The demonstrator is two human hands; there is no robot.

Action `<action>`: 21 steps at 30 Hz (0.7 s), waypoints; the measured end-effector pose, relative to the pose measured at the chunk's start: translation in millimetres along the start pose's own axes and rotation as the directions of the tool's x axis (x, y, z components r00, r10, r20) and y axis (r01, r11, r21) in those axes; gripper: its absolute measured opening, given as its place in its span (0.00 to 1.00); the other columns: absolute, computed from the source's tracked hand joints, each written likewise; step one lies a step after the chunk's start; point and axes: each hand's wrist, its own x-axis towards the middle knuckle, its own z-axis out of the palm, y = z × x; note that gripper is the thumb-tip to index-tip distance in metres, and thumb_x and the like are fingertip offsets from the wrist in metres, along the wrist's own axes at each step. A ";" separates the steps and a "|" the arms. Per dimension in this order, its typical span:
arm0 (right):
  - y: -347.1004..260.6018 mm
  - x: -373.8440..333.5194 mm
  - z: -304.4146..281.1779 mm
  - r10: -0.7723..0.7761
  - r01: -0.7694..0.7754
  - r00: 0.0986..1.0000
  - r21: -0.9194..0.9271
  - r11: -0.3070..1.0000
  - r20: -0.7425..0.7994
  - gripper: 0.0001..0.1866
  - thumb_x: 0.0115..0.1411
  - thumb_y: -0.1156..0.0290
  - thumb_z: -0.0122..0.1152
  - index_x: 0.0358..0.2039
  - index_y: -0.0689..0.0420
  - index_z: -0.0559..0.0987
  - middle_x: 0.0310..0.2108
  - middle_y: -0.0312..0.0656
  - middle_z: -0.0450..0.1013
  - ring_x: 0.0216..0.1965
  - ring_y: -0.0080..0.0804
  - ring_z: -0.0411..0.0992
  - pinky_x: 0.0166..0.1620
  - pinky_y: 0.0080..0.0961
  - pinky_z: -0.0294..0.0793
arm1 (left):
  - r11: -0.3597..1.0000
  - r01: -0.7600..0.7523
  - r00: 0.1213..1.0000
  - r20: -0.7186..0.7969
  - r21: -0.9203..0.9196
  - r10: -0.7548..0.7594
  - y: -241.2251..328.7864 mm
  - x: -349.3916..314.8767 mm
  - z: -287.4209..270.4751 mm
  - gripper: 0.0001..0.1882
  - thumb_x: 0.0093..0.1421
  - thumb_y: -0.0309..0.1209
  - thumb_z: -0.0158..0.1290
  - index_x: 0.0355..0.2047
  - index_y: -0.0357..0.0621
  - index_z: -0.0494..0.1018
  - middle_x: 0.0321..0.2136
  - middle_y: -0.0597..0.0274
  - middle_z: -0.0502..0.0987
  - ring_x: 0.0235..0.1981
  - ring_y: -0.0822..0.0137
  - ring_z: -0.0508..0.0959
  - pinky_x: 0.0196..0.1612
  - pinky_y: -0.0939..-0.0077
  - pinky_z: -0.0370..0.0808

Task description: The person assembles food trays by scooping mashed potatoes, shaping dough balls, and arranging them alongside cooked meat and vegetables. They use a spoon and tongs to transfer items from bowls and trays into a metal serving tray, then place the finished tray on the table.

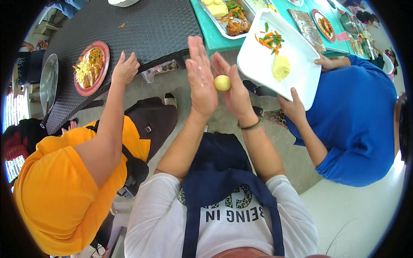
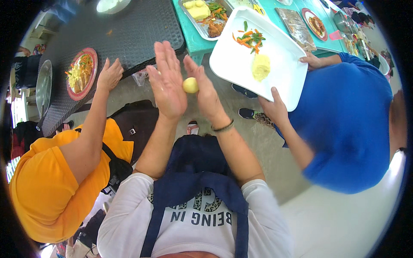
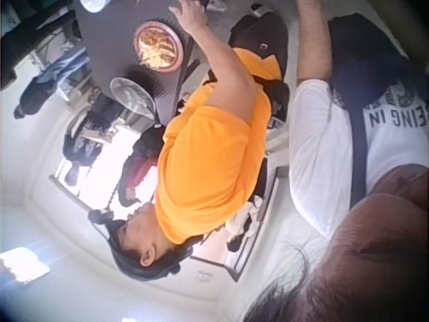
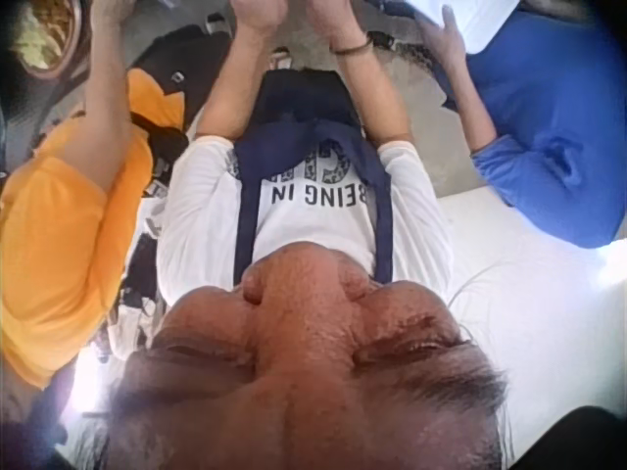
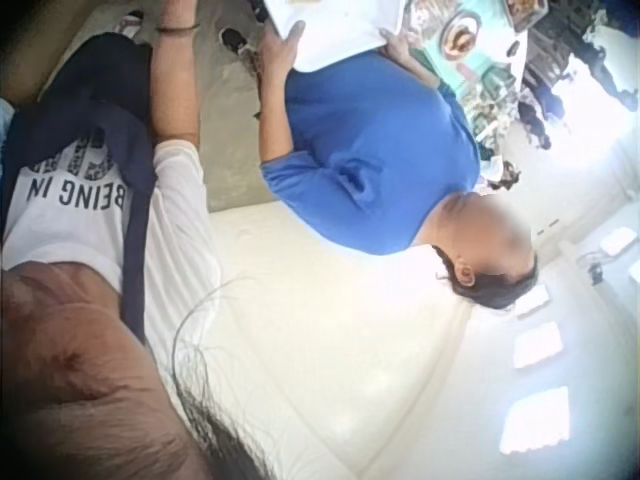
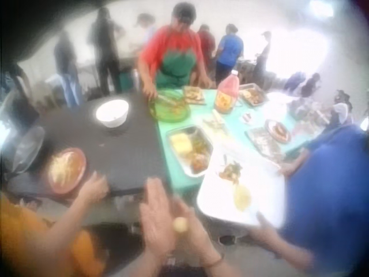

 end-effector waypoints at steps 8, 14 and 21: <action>-47.5 29.1 8.4 -0.250 0.244 0.968 -0.321 0.915 0.022 0.36 0.69 0.48 0.26 0.64 0.66 0.51 0.66 0.54 0.48 0.68 0.41 0.45 0.67 0.32 0.42 | 0.963 0.270 0.963 -0.004 -0.017 -0.270 -15.6 -34.0 21.0 0.37 0.67 0.55 0.20 0.67 0.42 0.34 0.68 0.52 0.35 0.69 0.60 0.34 0.68 0.67 0.32; -39.5 -13.7 -1.2 -0.011 0.014 1.000 0.169 0.986 -0.019 0.38 0.69 0.46 0.23 0.64 0.68 0.49 0.67 0.52 0.45 0.69 0.41 0.41 0.68 0.33 0.38 | 0.998 0.058 0.998 0.030 0.011 -0.059 -9.3 -4.6 30.7 0.38 0.66 0.57 0.19 0.67 0.43 0.33 0.68 0.51 0.34 0.69 0.59 0.33 0.68 0.66 0.30; -77.4 -10.0 -21.1 -0.250 0.250 0.967 0.010 0.968 -0.045 0.36 0.69 0.48 0.22 0.64 0.68 0.49 0.67 0.52 0.45 0.69 0.40 0.41 0.68 0.32 0.37 | 0.958 0.030 0.991 0.117 0.286 -0.066 -35.9 -38.0 57.9 0.38 0.67 0.55 0.21 0.67 0.40 0.33 0.68 0.54 0.33 0.69 0.61 0.31 0.68 0.67 0.28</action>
